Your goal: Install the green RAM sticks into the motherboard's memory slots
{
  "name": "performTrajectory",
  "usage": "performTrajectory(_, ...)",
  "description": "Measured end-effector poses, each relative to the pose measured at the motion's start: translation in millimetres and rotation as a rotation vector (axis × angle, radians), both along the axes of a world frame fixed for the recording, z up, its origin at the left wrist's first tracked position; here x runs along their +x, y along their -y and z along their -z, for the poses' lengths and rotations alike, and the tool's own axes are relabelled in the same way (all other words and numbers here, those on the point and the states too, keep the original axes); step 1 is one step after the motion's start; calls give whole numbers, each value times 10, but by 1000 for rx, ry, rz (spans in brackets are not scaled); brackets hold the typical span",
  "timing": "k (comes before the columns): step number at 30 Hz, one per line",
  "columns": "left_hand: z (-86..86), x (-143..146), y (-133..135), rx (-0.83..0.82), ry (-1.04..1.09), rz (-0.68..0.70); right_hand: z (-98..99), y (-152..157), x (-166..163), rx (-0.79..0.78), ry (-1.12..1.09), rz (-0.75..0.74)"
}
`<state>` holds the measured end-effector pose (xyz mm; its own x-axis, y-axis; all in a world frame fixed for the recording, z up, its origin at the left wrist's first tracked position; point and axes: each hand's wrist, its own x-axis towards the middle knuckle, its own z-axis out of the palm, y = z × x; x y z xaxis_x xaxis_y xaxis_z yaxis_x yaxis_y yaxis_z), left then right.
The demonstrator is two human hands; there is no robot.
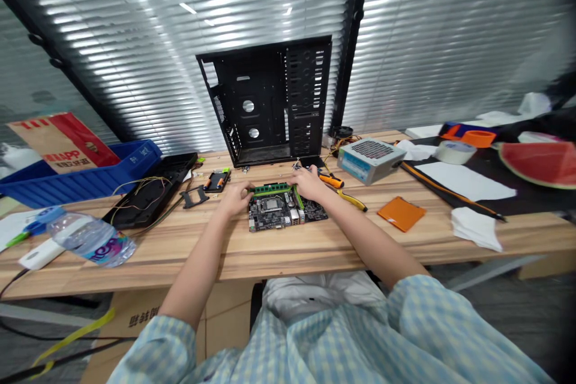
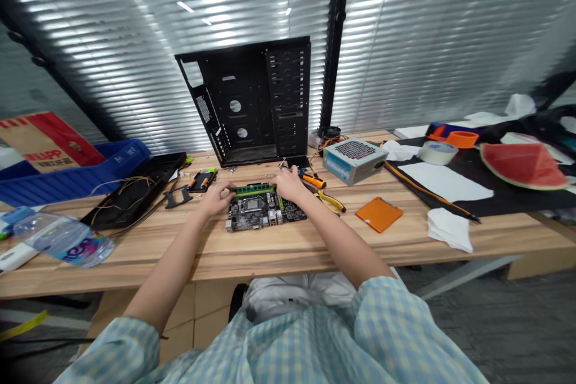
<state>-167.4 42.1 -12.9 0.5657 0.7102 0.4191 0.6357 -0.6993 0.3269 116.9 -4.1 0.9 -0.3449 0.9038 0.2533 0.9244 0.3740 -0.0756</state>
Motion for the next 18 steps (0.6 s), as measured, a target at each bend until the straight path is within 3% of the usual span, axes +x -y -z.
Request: performTrajectory(18, -17, 12, -23, 3, 9, 44, 50, -9, 8, 19, -18, 11)
